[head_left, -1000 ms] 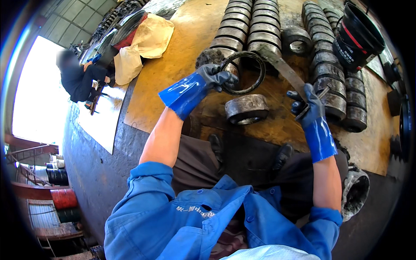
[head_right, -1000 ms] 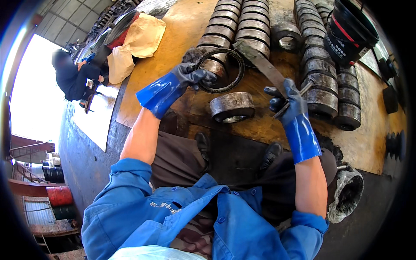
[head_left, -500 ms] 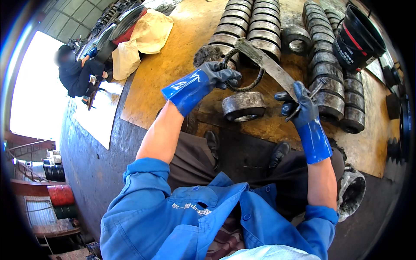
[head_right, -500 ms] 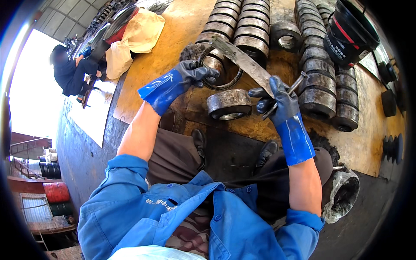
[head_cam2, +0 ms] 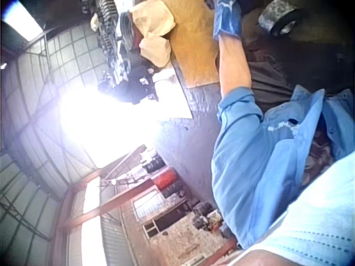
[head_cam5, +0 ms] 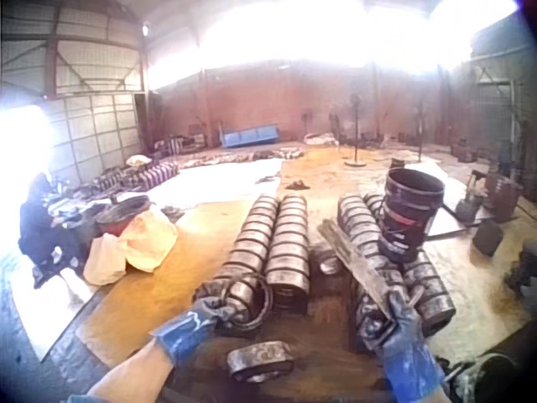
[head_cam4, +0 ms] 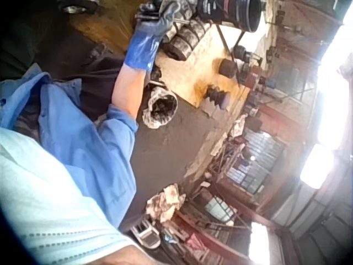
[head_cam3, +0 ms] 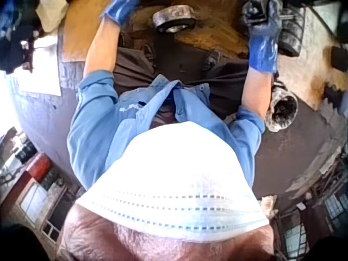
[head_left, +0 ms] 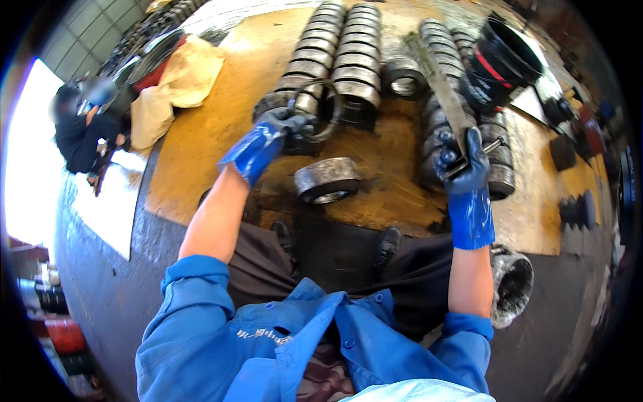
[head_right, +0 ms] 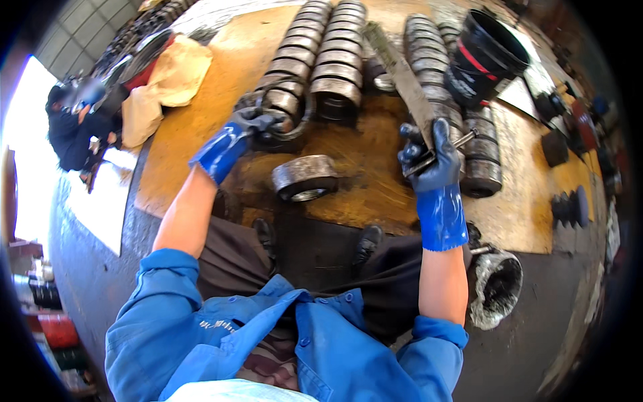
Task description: The person scoops a dark paste from a bucket and applies it to the inner surface of a metal ring using a flat metal tool. They repeat this process multiple times, spreading the paste evenly around the ring's circumference.
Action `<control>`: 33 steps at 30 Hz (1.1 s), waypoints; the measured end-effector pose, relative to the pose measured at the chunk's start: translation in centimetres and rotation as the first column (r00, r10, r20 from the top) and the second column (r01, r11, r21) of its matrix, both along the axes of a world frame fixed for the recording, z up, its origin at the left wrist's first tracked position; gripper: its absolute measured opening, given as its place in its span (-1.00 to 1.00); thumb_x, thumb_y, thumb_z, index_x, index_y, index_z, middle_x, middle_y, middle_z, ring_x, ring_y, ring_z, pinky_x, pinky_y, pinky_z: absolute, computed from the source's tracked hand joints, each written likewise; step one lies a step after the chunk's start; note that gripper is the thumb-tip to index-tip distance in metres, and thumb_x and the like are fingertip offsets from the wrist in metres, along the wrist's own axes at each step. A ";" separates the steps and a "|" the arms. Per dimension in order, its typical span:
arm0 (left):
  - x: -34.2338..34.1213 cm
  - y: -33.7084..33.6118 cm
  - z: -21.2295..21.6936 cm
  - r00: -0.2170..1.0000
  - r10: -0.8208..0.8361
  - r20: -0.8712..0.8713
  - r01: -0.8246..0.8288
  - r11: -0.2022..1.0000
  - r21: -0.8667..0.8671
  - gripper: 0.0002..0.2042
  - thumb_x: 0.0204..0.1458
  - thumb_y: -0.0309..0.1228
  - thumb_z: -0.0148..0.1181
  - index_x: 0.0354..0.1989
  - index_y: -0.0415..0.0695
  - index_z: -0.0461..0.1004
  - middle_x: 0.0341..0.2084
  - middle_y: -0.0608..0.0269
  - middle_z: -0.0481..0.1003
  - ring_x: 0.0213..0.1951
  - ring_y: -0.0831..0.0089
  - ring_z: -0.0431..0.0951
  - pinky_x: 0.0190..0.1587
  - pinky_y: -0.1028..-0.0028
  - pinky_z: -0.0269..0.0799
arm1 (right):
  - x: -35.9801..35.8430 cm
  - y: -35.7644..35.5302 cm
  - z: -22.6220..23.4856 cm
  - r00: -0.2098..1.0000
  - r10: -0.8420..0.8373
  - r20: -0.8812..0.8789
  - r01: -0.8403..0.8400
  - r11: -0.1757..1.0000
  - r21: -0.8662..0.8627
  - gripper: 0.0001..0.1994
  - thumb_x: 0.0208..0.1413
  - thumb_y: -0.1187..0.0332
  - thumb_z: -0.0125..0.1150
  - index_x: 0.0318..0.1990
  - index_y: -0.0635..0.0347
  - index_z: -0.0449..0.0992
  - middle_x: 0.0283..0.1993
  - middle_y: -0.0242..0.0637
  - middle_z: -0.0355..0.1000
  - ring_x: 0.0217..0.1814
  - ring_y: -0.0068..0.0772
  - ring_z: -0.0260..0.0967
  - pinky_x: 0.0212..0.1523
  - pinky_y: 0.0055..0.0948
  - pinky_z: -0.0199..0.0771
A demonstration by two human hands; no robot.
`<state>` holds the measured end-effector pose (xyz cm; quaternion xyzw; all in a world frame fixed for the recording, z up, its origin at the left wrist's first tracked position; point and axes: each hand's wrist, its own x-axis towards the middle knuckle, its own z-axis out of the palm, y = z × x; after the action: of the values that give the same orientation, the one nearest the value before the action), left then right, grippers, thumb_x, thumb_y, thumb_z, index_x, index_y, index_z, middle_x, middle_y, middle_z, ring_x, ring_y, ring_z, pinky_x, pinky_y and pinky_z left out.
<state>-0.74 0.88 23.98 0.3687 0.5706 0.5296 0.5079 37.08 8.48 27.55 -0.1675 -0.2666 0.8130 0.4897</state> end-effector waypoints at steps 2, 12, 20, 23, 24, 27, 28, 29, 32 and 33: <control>0.8 0.1 1.4 0.984 0.022 -0.175 -0.040 0.994 -0.100 -0.75 0.00 -0.30 0.28 -0.20 -0.15 0.56 -0.34 0.26 0.56 -0.29 0.53 0.52 -0.22 0.53 0.47 | 3.4 0.9 1.2 0.977 -0.213 0.013 0.213 0.976 -0.039 -0.64 0.24 0.05 -0.03 -0.05 0.13 0.44 -0.28 -0.10 0.51 -0.54 -0.46 0.32 -0.49 -0.47 0.32; 3.9 1.9 1.0 0.982 0.069 -0.177 -0.077 0.996 -0.038 -0.85 0.08 -0.43 0.18 -0.22 -0.20 0.56 -0.37 0.25 0.58 -0.38 0.48 0.55 -0.31 0.46 0.49 | 26.4 -6.8 -6.3 0.911 -0.392 0.123 0.406 0.907 -0.111 -0.60 0.24 0.01 -0.04 0.00 0.12 0.40 -0.29 -0.44 0.49 -0.50 -0.58 0.40 -0.56 -0.53 0.39; 11.9 12.0 5.3 0.946 -0.224 0.234 0.182 0.966 0.185 -0.67 0.22 -0.30 0.01 0.02 -0.29 0.41 -0.06 0.13 0.51 -0.08 0.49 0.51 -0.17 0.61 0.46 | 27.2 -17.0 -18.3 0.695 -0.623 0.358 0.707 0.504 -0.496 -0.59 0.21 -0.07 -0.07 0.00 0.02 0.38 -0.36 -0.38 0.46 -0.60 -0.57 0.24 -0.61 -0.52 0.28; 18.0 19.4 9.6 0.873 -0.349 0.342 0.253 0.921 0.295 -0.63 0.22 -0.35 0.00 0.07 -0.40 0.28 0.02 -0.03 0.42 0.02 0.34 0.48 -0.11 0.56 0.49 | 27.0 -19.2 -21.3 0.703 -0.615 0.359 0.691 0.468 -0.551 -0.67 0.20 -0.04 -0.01 -0.13 -0.01 0.41 -0.40 -0.47 0.45 -0.60 -0.60 0.28 -0.65 -0.51 0.30; 21.4 21.0 12.0 0.832 -0.326 0.448 0.199 0.931 0.307 -0.71 0.23 -0.36 -0.05 -0.01 -0.33 0.38 -0.09 0.05 0.48 -0.02 0.28 0.48 0.00 0.41 0.45 | 26.7 -19.4 -21.5 0.706 -0.614 0.352 0.685 0.469 -0.557 -0.67 0.20 -0.04 -0.01 -0.15 -0.01 0.41 -0.41 -0.47 0.44 -0.61 -0.60 0.26 -0.66 -0.50 0.29; 27.7 28.8 14.8 0.774 -0.372 0.512 0.204 0.912 0.356 -0.69 0.23 -0.34 -0.06 0.01 -0.32 0.37 -0.08 0.07 0.47 -0.02 0.30 0.47 0.01 0.43 0.43 | 26.0 -19.7 -21.7 0.753 -0.588 0.296 0.609 0.452 -0.651 -0.66 0.19 -0.08 -0.01 -0.18 -0.03 0.40 -0.44 -0.48 0.42 -0.63 -0.59 0.21 -0.64 -0.48 0.21; 29.1 31.4 15.1 0.770 -0.366 0.523 0.189 0.914 0.360 -0.68 0.23 -0.33 -0.07 0.01 -0.32 0.37 -0.07 0.08 0.47 -0.02 0.31 0.46 0.01 0.44 0.43 | 26.1 -19.8 -21.6 0.779 -0.573 0.253 0.574 0.492 -0.654 -0.66 0.18 -0.09 -0.02 -0.19 -0.05 0.41 -0.45 -0.47 0.41 -0.63 -0.57 0.21 -0.63 -0.48 0.21; 30.6 34.0 15.3 0.785 -0.355 0.508 0.179 0.915 0.362 -0.68 0.23 -0.32 -0.07 0.02 -0.31 0.37 -0.07 0.08 0.46 -0.02 0.32 0.46 0.01 0.45 0.42 | 26.1 -20.1 -22.7 0.781 -0.573 0.248 0.568 0.488 -0.662 -0.66 0.18 -0.09 -0.02 -0.19 -0.05 0.41 -0.45 -0.47 0.41 -0.63 -0.57 0.21 -0.63 -0.48 0.21; 31.6 39.1 14.1 0.871 -0.277 0.406 0.139 0.931 0.338 -0.66 0.23 -0.30 -0.08 0.04 -0.31 0.36 -0.06 0.10 0.45 -0.02 0.34 0.44 0.02 0.47 0.40 | 26.4 -19.3 -23.9 0.808 -0.555 0.199 0.504 0.477 -0.720 -0.71 0.19 -0.09 -0.02 -0.23 -0.14 0.43 -0.46 -0.46 0.41 -0.62 -0.54 0.21 -0.61 -0.45 0.23; 31.7 39.6 13.1 0.900 -0.261 0.350 0.145 0.935 0.325 -0.65 0.23 -0.29 -0.09 0.04 -0.30 0.35 -0.06 0.11 0.45 -0.02 0.35 0.44 0.02 0.48 0.40 | 26.3 -19.2 -23.2 0.778 -0.584 0.233 0.556 0.465 -0.689 -0.73 0.18 -0.08 -0.01 -0.25 -0.18 0.44 -0.46 -0.46 0.41 -0.61 -0.53 0.22 -0.61 -0.44 0.24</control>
<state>30.94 40.52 37.12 0.3851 0.3327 0.6134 0.6039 63.41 -10.73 4.32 -0.4113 0.1579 0.6412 0.6283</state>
